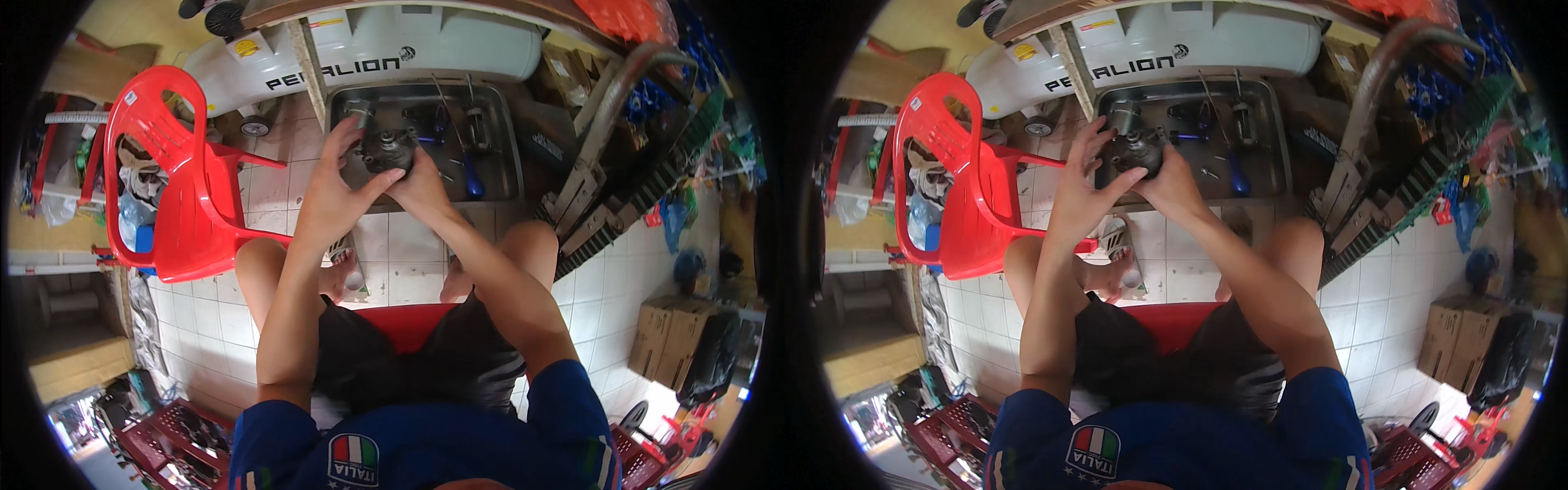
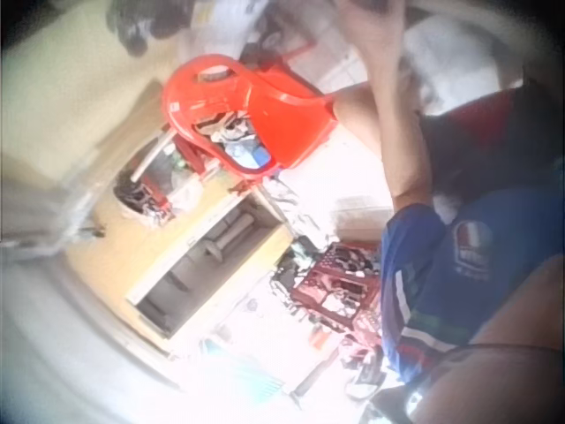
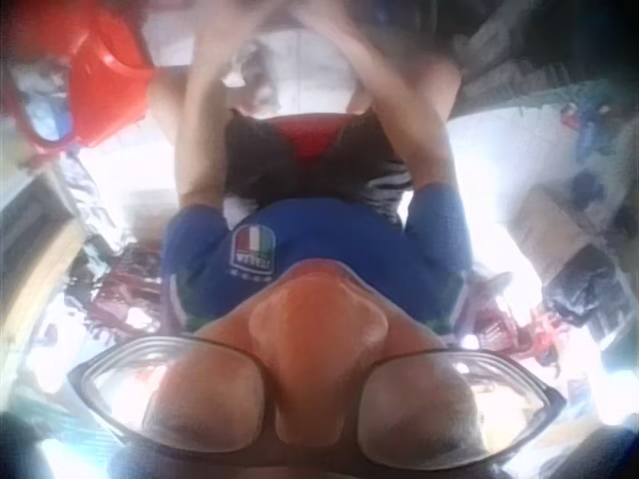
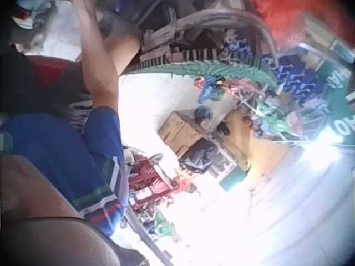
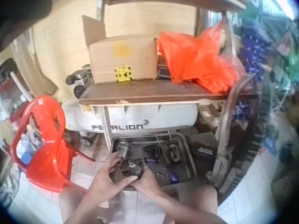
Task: The person disassembles a motorcycle starter motor by removing the long bolts with a screwdriver, pulling the casing apart to reveal the internal components, and then reassembling the parts.
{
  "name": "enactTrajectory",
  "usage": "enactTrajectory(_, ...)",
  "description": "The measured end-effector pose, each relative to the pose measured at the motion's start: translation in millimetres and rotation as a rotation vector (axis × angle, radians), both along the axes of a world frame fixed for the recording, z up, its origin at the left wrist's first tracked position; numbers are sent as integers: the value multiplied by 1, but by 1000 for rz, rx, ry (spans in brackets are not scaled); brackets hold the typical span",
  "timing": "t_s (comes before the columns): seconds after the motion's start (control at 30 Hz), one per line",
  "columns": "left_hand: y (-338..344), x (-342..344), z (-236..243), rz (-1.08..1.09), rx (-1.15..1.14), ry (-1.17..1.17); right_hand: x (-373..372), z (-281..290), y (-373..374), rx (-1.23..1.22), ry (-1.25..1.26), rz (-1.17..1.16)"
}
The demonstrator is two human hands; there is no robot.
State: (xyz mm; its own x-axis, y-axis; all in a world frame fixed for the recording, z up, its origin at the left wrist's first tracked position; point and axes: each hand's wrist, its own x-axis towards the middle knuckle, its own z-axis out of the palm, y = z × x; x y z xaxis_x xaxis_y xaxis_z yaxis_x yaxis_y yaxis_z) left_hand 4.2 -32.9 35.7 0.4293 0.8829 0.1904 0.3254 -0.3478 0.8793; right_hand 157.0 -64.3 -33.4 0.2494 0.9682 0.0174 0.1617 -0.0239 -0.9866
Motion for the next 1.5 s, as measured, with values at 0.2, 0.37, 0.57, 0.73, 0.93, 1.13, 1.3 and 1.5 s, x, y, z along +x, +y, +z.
enactTrajectory(0.2, 1, -4, -2, -45, 70, -51, -10, 11, -6, 99, -90, 0)
enactTrajectory(0.37, 0, -10, 6, -96, 19, 31, -11, 13, -15, 53, -152, 27)
enactTrajectory(0.57, -1, -13, 6, -92, 78, 54, -9, 13, -13, 110, -188, 43)
enactTrajectory(0.73, 1, -13, 10, -54, 56, -34, -11, 23, -3, 129, -213, 34)
enactTrajectory(0.93, -3, -8, 14, -45, 98, -60, -9, 29, -1, 165, -215, 38)
enactTrajectory(1.13, 0, -3, 7, 13, 186, -175, -1, 19, 1, 134, -325, -19)
enactTrajectory(1.3, 4, -13, 45, 48, 150, -461, 13, 7, 1, 74, -176, -80)
enactTrajectory(1.5, 8, -11, 12, 75, -94, -453, 19, 13, 6, 6, -121, -90)
